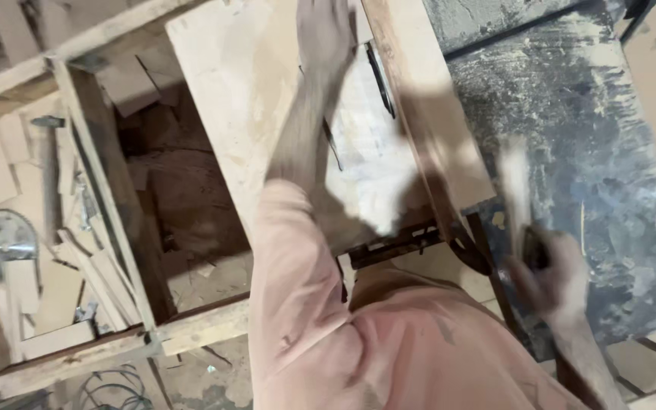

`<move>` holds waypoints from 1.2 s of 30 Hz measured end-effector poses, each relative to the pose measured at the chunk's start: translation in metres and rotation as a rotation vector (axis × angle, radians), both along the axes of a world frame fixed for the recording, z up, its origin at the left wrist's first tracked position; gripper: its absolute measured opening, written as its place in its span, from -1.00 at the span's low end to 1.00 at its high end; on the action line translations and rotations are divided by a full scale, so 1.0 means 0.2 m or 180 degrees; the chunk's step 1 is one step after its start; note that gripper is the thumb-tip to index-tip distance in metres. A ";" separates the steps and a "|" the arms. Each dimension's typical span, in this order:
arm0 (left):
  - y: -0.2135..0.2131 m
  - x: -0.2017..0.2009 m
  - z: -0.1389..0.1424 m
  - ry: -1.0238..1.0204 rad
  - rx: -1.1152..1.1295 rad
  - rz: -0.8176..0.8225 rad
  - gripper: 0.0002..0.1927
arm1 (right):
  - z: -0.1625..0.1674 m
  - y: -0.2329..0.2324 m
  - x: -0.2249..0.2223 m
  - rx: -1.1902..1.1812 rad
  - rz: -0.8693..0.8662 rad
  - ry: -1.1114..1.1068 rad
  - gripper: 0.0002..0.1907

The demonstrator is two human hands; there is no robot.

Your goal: The person repeatedly feeds small wooden planks through a table saw, guiding them with both hands and stacking the cut pieces on the table surface. The person continues this process for multiple planks, maintaining a consistent cutting rhythm.

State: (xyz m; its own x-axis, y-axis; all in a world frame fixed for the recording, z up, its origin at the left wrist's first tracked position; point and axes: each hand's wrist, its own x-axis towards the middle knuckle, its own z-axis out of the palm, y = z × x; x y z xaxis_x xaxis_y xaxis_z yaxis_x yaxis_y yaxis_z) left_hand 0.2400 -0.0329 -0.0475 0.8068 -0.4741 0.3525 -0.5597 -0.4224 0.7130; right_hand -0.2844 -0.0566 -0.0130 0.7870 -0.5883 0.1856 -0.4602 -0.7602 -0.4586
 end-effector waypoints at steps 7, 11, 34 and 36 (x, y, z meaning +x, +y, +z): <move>0.70 -1.06 -0.20 0.0156 -0.0565 -0.0017 -0.62 | 0.16 0.25 0.60 -0.0523 0.0549 0.0172 -0.53; 0.78 -1.41 -0.39 -0.0041 0.0362 -0.0372 -0.43 | 0.12 0.22 0.58 0.0141 0.0576 0.0704 -0.53; 0.33 -0.70 -0.48 -0.1322 0.2305 -0.0696 -0.44 | -0.74 -0.10 -1.19 -0.1199 -0.0894 0.0221 -0.66; 0.28 -0.59 -0.52 -0.1391 0.2236 -0.0703 -0.44 | -0.72 -0.08 -1.19 -0.1378 -0.0953 0.0475 -0.65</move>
